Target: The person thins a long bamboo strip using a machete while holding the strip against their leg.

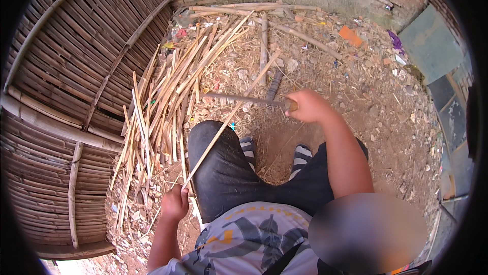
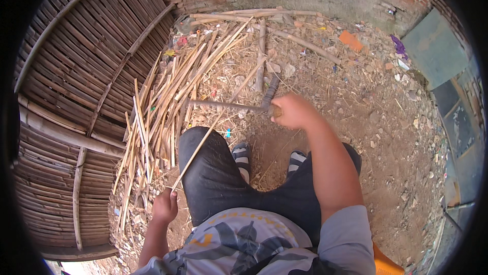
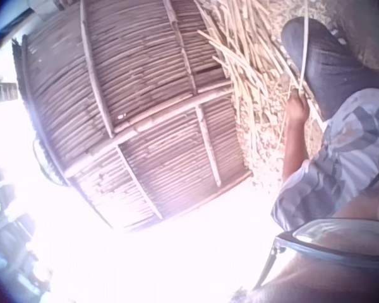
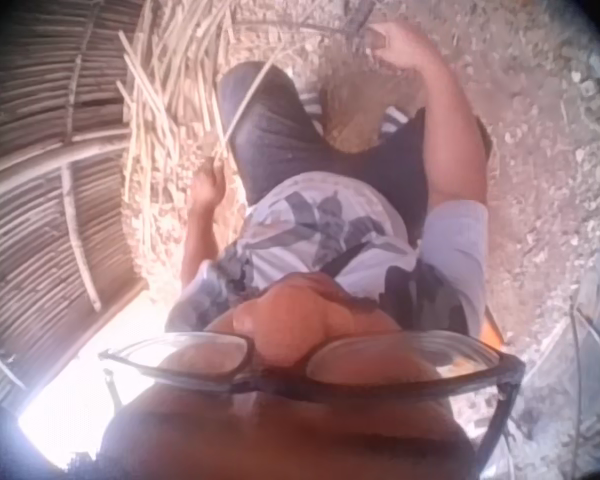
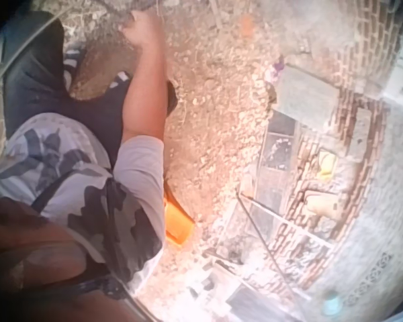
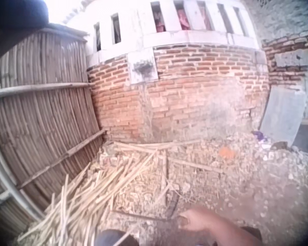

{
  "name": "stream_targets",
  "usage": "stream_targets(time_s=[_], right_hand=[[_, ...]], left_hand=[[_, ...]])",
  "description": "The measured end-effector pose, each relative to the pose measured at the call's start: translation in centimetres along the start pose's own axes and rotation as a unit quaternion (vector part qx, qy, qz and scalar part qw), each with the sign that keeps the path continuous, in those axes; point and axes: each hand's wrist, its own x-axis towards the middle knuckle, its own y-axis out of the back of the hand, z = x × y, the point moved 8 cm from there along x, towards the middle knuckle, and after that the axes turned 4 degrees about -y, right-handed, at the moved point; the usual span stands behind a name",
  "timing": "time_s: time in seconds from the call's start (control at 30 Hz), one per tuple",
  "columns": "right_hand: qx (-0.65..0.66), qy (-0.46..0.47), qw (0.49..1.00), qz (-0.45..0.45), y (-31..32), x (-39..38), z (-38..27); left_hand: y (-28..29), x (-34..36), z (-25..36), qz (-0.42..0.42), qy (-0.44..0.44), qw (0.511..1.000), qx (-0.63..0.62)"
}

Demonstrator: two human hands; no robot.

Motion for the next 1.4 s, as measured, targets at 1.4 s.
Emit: stream_targets(time_s=[1.4], right_hand=[[0.182,-0.166,0.968,0.047,-1.8,2.6,7.7]], left_hand=[[2.1,2.6,0.7,-0.102,-0.039,0.989,-0.099]])
